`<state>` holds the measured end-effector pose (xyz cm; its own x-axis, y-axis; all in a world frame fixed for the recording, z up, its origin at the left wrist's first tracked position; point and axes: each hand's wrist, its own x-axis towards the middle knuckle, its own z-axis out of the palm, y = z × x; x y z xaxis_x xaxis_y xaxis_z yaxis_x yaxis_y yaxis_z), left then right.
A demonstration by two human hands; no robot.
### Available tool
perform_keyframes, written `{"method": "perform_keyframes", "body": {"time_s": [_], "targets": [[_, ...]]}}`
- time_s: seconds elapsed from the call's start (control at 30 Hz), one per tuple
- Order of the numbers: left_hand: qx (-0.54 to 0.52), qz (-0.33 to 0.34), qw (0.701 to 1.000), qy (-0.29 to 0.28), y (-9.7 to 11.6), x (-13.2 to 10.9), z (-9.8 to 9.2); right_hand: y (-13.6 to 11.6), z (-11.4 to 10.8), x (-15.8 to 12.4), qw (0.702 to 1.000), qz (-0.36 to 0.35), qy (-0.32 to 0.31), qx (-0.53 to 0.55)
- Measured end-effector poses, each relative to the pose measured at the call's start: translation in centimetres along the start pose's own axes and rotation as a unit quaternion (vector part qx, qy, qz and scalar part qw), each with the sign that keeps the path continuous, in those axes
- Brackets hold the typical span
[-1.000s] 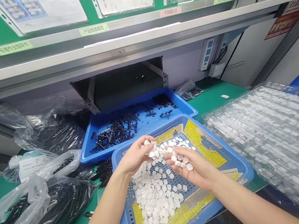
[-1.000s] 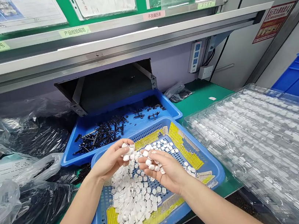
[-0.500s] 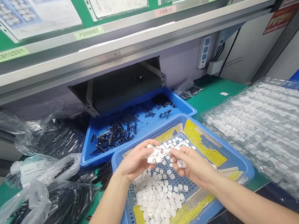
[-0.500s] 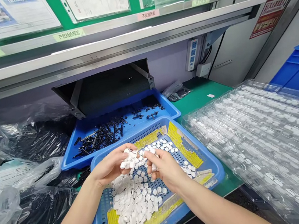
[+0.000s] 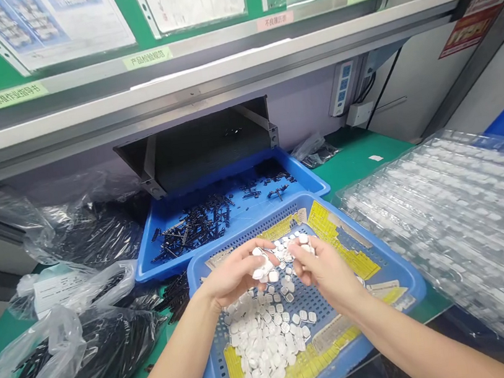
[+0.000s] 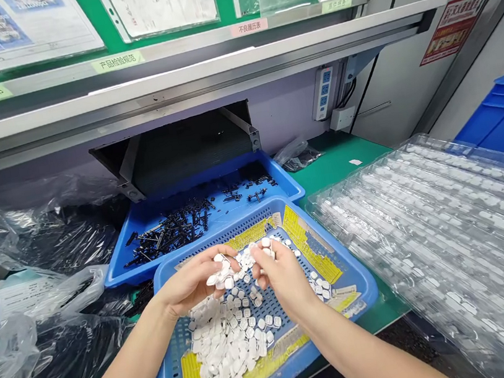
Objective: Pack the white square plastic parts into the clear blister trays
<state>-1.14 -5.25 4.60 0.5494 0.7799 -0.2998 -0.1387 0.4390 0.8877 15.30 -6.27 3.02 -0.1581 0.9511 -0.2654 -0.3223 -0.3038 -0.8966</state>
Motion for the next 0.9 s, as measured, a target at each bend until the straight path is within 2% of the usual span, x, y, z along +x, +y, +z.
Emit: {"method": "perform_keyframes", "body": {"time_s": [0.13,0.23,0.37,0.47,0.63,0.73,0.9], "targets": [[-0.032,0.006,0.999,0.001,-0.1,0.1,-0.3,-0.7,-0.3,-0.2,0.976,0.088,-0.012,0.199],[-0.041,0.008,0.999,0.023,0.1,0.2,-0.2,-1.2,-0.2,-0.4,0.962,0.124,-0.062,0.235],[-0.046,0.019,0.998,0.041,0.2,0.3,-0.1,-1.2,0.1,-0.6,0.981,0.131,-0.06,0.132],[-0.043,0.016,0.998,0.041,-0.1,0.5,-0.1,-0.9,0.5,-0.6,0.995,0.081,-0.066,0.002],[-0.04,0.021,0.999,0.031,-0.5,0.8,0.1,-0.6,0.9,-0.6,0.983,0.043,-0.059,-0.17],[-0.045,0.024,0.998,0.03,-0.4,0.8,0.3,-0.5,0.9,-0.5,0.982,0.031,-0.048,-0.183],[-0.046,0.024,0.998,0.023,-0.4,0.7,0.2,-0.4,0.6,-0.5,0.986,0.025,-0.065,-0.149]]}}
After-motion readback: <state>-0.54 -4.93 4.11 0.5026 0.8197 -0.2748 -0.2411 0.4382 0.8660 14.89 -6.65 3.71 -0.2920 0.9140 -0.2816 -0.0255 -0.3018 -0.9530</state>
